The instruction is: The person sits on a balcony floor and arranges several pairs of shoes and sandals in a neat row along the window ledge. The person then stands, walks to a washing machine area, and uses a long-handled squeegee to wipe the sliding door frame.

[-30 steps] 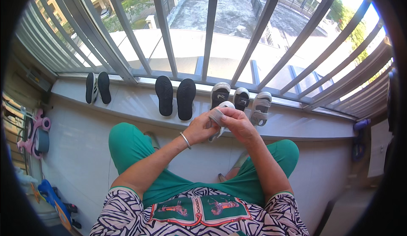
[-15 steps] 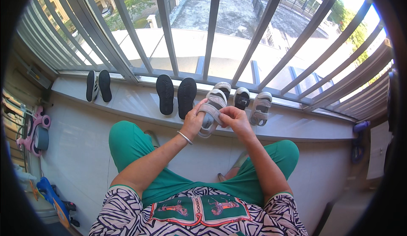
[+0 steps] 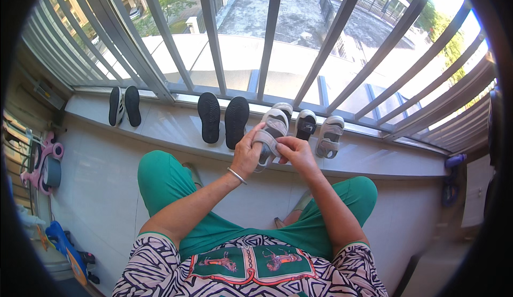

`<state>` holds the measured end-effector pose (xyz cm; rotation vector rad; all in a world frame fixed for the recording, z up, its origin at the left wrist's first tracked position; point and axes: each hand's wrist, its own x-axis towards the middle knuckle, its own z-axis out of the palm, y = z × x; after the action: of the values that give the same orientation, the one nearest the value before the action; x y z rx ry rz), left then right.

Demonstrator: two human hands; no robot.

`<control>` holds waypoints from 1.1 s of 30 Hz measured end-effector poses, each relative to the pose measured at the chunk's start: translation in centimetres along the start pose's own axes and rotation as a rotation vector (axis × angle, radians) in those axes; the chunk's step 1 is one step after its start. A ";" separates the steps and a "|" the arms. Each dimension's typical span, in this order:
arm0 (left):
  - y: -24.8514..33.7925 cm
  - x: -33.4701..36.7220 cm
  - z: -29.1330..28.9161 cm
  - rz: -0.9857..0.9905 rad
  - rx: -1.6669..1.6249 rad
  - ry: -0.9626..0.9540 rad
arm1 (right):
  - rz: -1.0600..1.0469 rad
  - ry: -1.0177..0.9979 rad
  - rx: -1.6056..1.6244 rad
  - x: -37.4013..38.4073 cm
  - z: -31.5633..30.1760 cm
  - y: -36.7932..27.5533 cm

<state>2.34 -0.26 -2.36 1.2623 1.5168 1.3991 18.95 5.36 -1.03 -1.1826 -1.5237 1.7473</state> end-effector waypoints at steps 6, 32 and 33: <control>-0.8 0.0 0.2 -0.104 -0.134 0.015 | 0.002 -0.058 0.083 0.0 -0.2 -0.2; -0.5 -0.1 0.1 -0.300 -0.427 -0.008 | 0.057 -0.090 0.350 0.2 0.2 0.4; -0.6 0.0 0.0 -0.319 -0.451 -0.022 | 0.056 -0.084 0.364 0.2 0.1 0.3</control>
<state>2.24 -0.19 -2.90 0.7240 1.2283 1.4024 18.78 5.40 -1.40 -0.9838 -1.1581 2.0277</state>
